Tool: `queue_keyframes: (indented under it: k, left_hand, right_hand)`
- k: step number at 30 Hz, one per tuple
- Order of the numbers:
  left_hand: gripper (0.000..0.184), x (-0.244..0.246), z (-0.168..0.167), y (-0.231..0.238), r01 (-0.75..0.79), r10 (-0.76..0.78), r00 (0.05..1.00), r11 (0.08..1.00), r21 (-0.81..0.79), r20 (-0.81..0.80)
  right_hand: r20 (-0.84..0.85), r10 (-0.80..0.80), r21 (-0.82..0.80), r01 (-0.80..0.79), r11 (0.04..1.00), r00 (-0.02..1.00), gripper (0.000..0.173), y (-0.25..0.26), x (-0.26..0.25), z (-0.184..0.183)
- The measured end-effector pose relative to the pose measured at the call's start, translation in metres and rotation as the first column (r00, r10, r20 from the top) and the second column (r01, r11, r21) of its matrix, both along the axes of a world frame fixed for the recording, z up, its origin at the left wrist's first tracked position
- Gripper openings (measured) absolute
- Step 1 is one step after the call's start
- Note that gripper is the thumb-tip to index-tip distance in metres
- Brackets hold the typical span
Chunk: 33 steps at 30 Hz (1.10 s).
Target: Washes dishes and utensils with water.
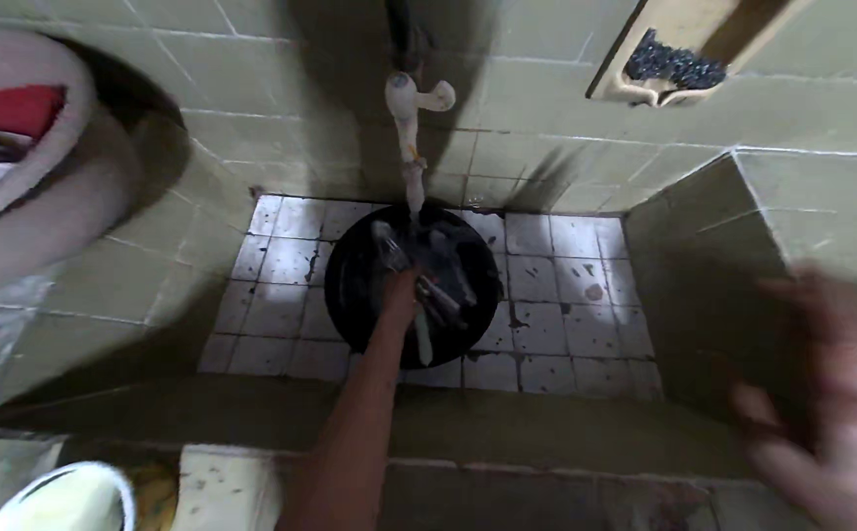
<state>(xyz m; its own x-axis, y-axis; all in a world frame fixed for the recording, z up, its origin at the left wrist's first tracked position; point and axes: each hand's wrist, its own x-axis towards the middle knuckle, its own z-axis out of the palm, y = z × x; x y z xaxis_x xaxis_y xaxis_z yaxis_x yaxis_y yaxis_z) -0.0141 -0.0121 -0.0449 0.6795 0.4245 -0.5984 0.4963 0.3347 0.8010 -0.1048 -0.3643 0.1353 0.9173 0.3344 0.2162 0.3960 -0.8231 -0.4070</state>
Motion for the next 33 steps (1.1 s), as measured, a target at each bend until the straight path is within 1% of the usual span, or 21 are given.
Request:
queue_keyframes:
  k: [1,2,4,6,9,11,12,15,16,17,19,20,21,23,25,26,28,29,30,31,33]
  left_hand:
    - [0.036,0.0,0.003,0.001,0.008,-0.005,0.998,0.999,-0.045,0.058]
    - [0.035,0.0,0.007,0.0,0.029,-0.022,0.994,0.997,-0.065,0.108]
    - [0.031,0.002,0.017,-0.002,0.069,-0.052,0.982,0.994,-0.089,0.182]
    - [0.027,0.006,0.025,-0.001,0.089,-0.063,0.969,0.991,-0.1,0.24]
    - [0.024,0.008,0.027,-0.001,0.06,0.038,0.932,0.964,-0.258,0.362]
    - [0.025,0.008,0.022,-0.002,0.015,0.13,0.91,0.939,-0.344,0.394]
    - [0.027,0.009,0.019,0.0,-0.002,0.142,0.914,0.938,-0.347,0.38]
    - [0.036,0.013,0.01,0.004,-0.017,0.106,0.957,0.95,-0.312,0.27]
    - [0.036,0.014,0.006,0.005,-0.006,0.082,0.965,0.956,-0.294,0.249]
    - [0.035,0.016,0.003,0.004,0.02,0.049,0.968,0.963,-0.269,0.247]
    - [0.035,0.017,-0.004,0.003,0.105,-0.042,0.967,0.964,-0.243,0.25]
    - [0.036,0.017,-0.009,0.003,0.122,-0.059,0.967,0.962,-0.246,0.249]
    - [0.036,0.016,-0.014,0.003,0.106,-0.046,0.971,0.961,-0.254,0.233]
    - [0.031,0.012,-0.023,0.006,-0.036,0.079,0.987,0.957,-0.286,0.141]
    - [0.029,0.01,-0.028,0.011,-0.217,0.234,0.972,0.913,-0.345,0.008]
    - [0.031,0.008,-0.031,0.012,-0.253,0.256,0.966,0.899,-0.358,-0.041]
    - [0.042,0.007,-0.034,0.012,-0.215,0.201,0.977,0.909,-0.357,-0.078]
    - [0.044,0.007,-0.03,0.011,-0.184,0.163,0.983,0.919,-0.349,-0.088]
    - [0.042,0.008,-0.029,0.009,-0.139,0.118,0.99,0.932,-0.336,-0.083]
    - [0.038,0.009,-0.029,0.009,-0.103,0.083,0.994,0.94,-0.325,-0.075]
    - [0.035,0.01,-0.025,0.008,-0.071,0.062,0.997,0.916,-0.395,-0.036]
  right_hand:
    - [-0.04,0.08,0.113,-0.075,0.991,0.996,0.077,0.041,0.017,-0.025]
    - [-0.147,0.168,0.246,-0.129,0.961,0.975,0.071,0.079,0.032,-0.049]
    - [-0.439,0.293,0.431,-0.087,0.898,0.849,0.061,0.141,0.061,-0.089]
    - [-0.602,0.314,0.459,-0.004,0.888,0.734,0.058,0.183,0.087,-0.121]
    - [-0.65,0.363,0.502,0.018,0.865,0.668,0.045,0.215,0.116,-0.155]
    - [-0.728,0.392,0.513,0.068,0.856,0.562,0.04,0.222,0.12,-0.162]
    - [-0.759,0.406,0.518,0.096,0.85,0.509,0.038,0.225,0.12,-0.164]
    - [-0.839,0.406,0.515,0.289,0.807,0.362,0.031,0.226,0.114,-0.173]
    - [-0.855,0.378,0.5,0.371,0.783,0.355,0.028,0.226,0.112,-0.176]
    - [-0.859,0.342,0.491,0.428,0.758,0.381,0.028,0.228,0.111,-0.18]
    - [-0.839,0.284,0.495,0.436,0.752,0.464,0.033,0.235,0.108,-0.185]
    - [-0.83,0.26,0.484,0.406,0.775,0.493,0.037,0.239,0.106,-0.187]
    - [-0.83,0.225,0.455,0.386,0.802,0.511,0.039,0.243,0.104,-0.188]
    - [-0.851,0.204,0.407,0.362,0.839,0.484,0.04,0.246,0.104,-0.186]
    - [-0.897,0.218,0.37,0.385,0.845,0.385,0.037,0.244,0.105,-0.179]
    - [-0.927,0.219,0.336,0.416,0.845,0.304,0.037,0.242,0.105,-0.176]
    - [-0.965,0.223,0.261,0.505,0.822,0.137,0.037,0.241,0.106,-0.175]
    - [-0.97,0.225,0.237,0.523,0.819,0.088,0.037,0.24,0.106,-0.174]
    - [-0.973,0.221,0.226,0.526,0.82,0.073,0.037,0.239,0.106,-0.173]
    - [-0.973,0.212,0.227,0.52,0.823,0.089,0.037,0.237,0.105,-0.173]
    - [-0.957,0.189,0.275,0.483,0.831,0.219,0.035,0.231,0.102,-0.171]
